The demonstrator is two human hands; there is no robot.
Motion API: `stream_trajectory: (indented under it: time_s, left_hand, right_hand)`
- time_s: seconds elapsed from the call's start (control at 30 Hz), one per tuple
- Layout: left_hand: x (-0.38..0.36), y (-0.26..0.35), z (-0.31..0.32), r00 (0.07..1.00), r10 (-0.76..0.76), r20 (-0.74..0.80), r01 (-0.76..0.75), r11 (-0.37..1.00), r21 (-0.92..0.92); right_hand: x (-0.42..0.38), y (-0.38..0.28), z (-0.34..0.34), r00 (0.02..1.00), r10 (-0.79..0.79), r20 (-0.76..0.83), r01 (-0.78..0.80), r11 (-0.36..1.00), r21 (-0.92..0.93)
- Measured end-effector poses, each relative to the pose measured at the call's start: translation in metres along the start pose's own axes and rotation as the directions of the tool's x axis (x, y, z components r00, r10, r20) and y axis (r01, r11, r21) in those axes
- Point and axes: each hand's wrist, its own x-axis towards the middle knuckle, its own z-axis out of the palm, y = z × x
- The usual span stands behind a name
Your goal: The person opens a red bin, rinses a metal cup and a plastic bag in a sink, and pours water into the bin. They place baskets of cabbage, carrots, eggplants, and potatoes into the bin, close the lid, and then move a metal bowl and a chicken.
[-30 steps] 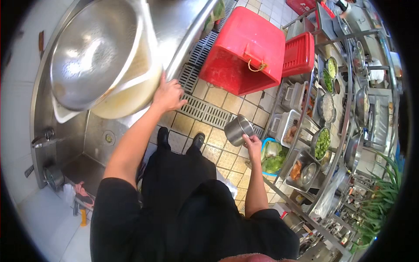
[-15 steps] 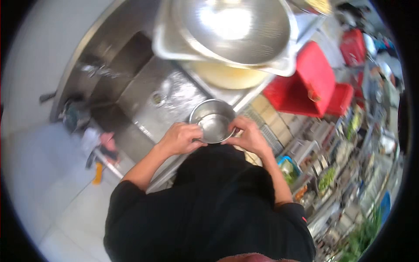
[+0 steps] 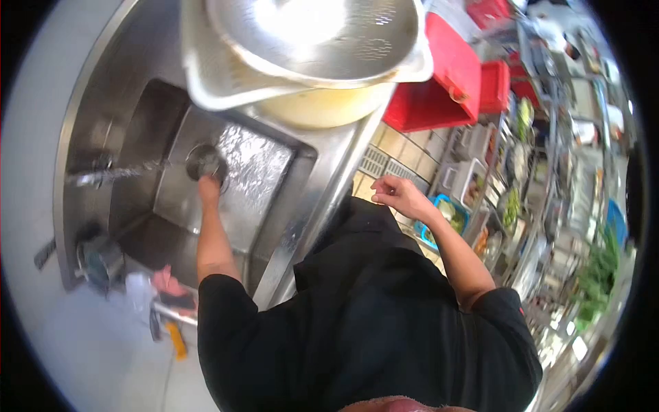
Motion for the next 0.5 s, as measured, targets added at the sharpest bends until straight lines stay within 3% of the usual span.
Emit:
stream_trajectory:
  time_s: [0.07,0.1,0.17,0.2,0.27,0.37,0.47,0.5]
  left_hand:
    - [0.029,-0.043,0.030,0.978,-0.083,0.193,0.080,0.997,0.024]
    - [0.032,-0.022,0.018,0.935,-0.243,0.260,0.273,0.958,-0.088]
    - [0.027,0.035,-0.040,0.742,-0.516,0.429,0.645,0.723,-0.246]
    - [0.031,0.029,-0.042,0.730,-0.531,0.431,0.683,0.573,-0.452]
    - [0.056,-0.004,-0.049,0.716,-0.540,0.442,0.615,0.189,-0.765]
    - [0.091,-0.047,-0.060,0.791,-0.490,0.366,0.284,-0.236,-0.929]
    - [0.086,-0.009,-0.094,0.822,-0.512,0.249,0.206,-0.141,-0.968]
    - [0.081,0.001,-0.099,0.806,-0.529,0.267,0.241,-0.119,-0.963]
  right_hand:
    - [-0.004,0.031,-0.009,0.998,0.020,-0.065,-0.023,0.998,-0.058]
    - [-0.009,0.045,-0.014,0.993,0.055,-0.103,-0.064,0.993,-0.095]
    - [-0.019,0.077,-0.024,0.981,0.112,-0.159,-0.139,0.976,-0.168]
    - [-0.026,0.098,-0.027,0.974,0.092,-0.208,-0.129,0.977,-0.172]
    - [-0.040,0.135,-0.037,0.955,0.177,-0.238,-0.217,0.964,-0.153]
    - [-0.060,0.192,-0.051,0.920,0.284,-0.271,-0.321,0.942,-0.102]
    - [-0.073,0.248,-0.061,0.898,0.323,-0.298,-0.328,0.944,0.035]
    - [-0.076,0.262,-0.067,0.892,0.344,-0.294,-0.340,0.938,0.067]
